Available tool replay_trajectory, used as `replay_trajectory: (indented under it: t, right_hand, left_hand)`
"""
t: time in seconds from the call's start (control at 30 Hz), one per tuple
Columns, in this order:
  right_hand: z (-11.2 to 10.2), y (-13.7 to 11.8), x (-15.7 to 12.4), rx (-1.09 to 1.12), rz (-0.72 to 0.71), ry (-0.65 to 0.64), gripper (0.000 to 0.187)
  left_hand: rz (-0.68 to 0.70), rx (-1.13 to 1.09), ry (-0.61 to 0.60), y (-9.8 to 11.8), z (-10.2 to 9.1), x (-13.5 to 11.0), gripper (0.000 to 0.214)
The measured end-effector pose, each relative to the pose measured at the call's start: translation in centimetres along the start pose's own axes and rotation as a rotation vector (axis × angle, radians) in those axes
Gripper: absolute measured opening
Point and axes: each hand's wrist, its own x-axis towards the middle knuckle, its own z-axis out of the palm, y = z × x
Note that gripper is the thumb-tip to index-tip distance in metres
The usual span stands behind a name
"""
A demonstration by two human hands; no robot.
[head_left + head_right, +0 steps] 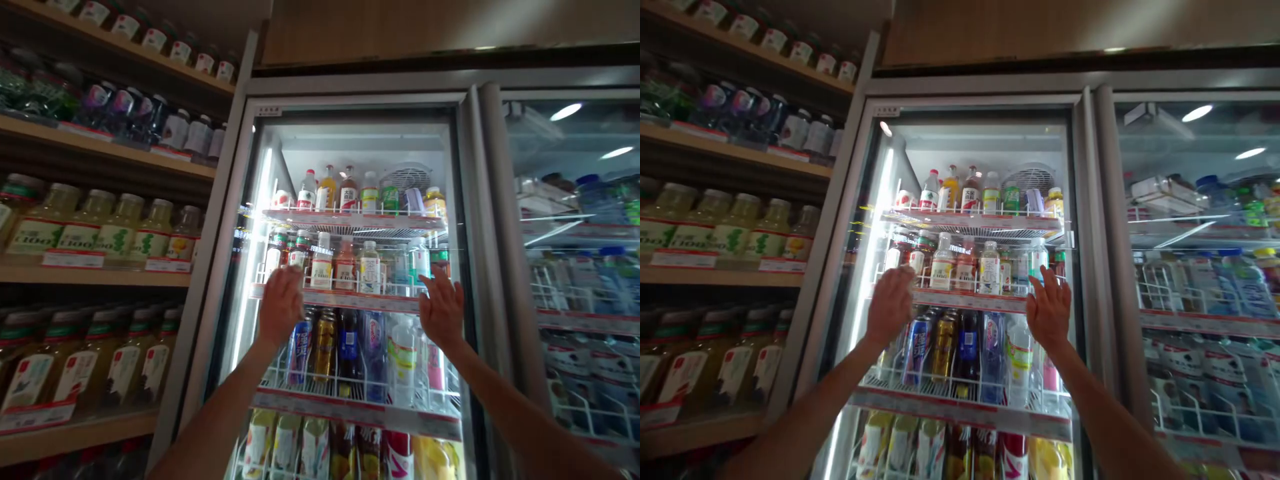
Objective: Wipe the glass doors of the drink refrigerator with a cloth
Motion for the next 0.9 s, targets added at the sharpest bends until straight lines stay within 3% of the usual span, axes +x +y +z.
replay_trajectory:
  t: [0.07,0.13,0.23,0.3,0.37,0.43,0.5,0.53,0.63,0.7,0.77,0.83,0.9]
  right_hand:
    - [0.0,-0.2,0.1,-0.007,0.006,-0.013,0.034]
    - [0.0,-0.3,0.1,-0.007,0.010,-0.014,0.035]
    - [-0.1,-0.1,0.0,-0.013,0.010,-0.017,0.034]
    - [-0.2,0.0,0.0,-0.019,0.002,-0.014,0.034]
    - [-0.3,0.0,-0.1,-0.025,0.002,-0.008,0.034]
    - [-0.3,-0.1,-0.1,-0.032,0.010,-0.010,0.034]
    - [-0.3,-0.1,-0.2,-0.037,0.016,-0.023,0.034]
    - [-0.3,-0.1,-0.2,-0.036,0.015,-0.025,0.034]
    - [-0.3,0.0,-0.2,-0.016,0.005,-0.028,0.033]
    - [-0.3,0.0,-0.2,-0.009,0.005,-0.017,0.033]
    - [-0.3,0.0,-0.1,-0.014,0.005,-0.009,0.033]
    - [-0.2,-0.1,-0.1,-0.025,-0.001,-0.007,0.033]
    - [-0.2,-0.2,-0.1,-0.034,0.000,-0.014,0.033]
  left_hand:
    - [-0.275,0.066,0.148,-1.6,0.2,0.3,0.051]
    - [-0.307,0.062,0.161,-0.8,0.5,0.5,0.051]
    - [0.094,-0.063,-0.035,2.5,0.5,0.0,0.051]
    - [0.274,-0.107,-0.118,3.0,0.0,-0.6,0.050]
    - [0.157,-0.066,-0.067,1.4,-0.5,-1.1,0.049]
    - [-0.120,0.023,0.071,-0.5,-0.9,-1.3,0.050]
    - [-0.233,0.062,0.126,-0.6,-0.8,-1.4,0.052]
    - [-0.187,0.051,0.099,0.2,-0.7,-1.5,0.053]
    - [0.175,-0.065,-0.094,3.6,-0.5,-2.0,0.051]
    - [0.303,-0.108,-0.162,4.1,-0.7,-2.5,0.051]
    - [0.193,-0.080,-0.105,2.4,-1.1,-2.9,0.053]
    - [-0.070,0.004,0.045,0.2,-1.4,-3.3,0.056]
    - [-0.231,0.052,0.143,-0.3,-1.3,-3.5,0.057]
